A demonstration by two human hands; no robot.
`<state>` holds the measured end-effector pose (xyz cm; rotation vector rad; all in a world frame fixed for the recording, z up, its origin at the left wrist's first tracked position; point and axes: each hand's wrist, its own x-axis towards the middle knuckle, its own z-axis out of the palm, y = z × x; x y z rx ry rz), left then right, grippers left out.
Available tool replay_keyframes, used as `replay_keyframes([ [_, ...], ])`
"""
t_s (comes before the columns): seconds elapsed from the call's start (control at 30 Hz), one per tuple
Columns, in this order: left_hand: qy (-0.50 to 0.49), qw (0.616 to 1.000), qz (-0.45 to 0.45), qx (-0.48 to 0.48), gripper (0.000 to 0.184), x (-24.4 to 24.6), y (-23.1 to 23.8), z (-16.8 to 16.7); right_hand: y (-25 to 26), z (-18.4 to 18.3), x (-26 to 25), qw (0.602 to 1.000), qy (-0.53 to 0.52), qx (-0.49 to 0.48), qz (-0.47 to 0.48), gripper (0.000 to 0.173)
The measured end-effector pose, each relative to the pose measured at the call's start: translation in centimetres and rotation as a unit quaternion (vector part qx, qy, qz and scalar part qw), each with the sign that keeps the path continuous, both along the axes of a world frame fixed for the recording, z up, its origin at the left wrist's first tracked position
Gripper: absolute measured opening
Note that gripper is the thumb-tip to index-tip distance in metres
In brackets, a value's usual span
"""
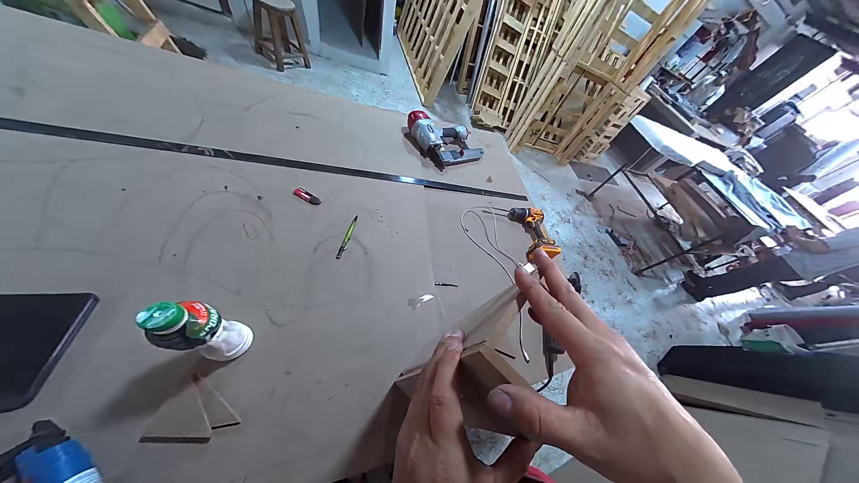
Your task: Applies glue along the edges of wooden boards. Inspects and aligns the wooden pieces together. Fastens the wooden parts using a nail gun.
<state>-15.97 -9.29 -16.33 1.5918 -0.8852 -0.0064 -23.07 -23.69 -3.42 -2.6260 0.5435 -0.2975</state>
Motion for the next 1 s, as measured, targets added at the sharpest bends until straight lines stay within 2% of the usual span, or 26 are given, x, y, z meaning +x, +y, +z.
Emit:
replay_keyframes([
  [0.3,0.02,1.0,-0.015,-0.006,0.111,0.4,-0.2,0.1,-0.1,0.1,0.6,1.0,0.0,-0.001,-0.016,0.092],
  [0.53,0.006,1.0,-0.024,-0.001,0.11,0.6,0.1,0.1,-0.3,0.0,0.7,1.0,0.002,-0.005,0.001,0.094],
  [1.0,-0.023,0.999,-0.022,0.026,0.111,0.6,-0.4,0.0,0.3,-0.1,1.2,0.998,-0.011,-0.053,-0.027,0.083],
])
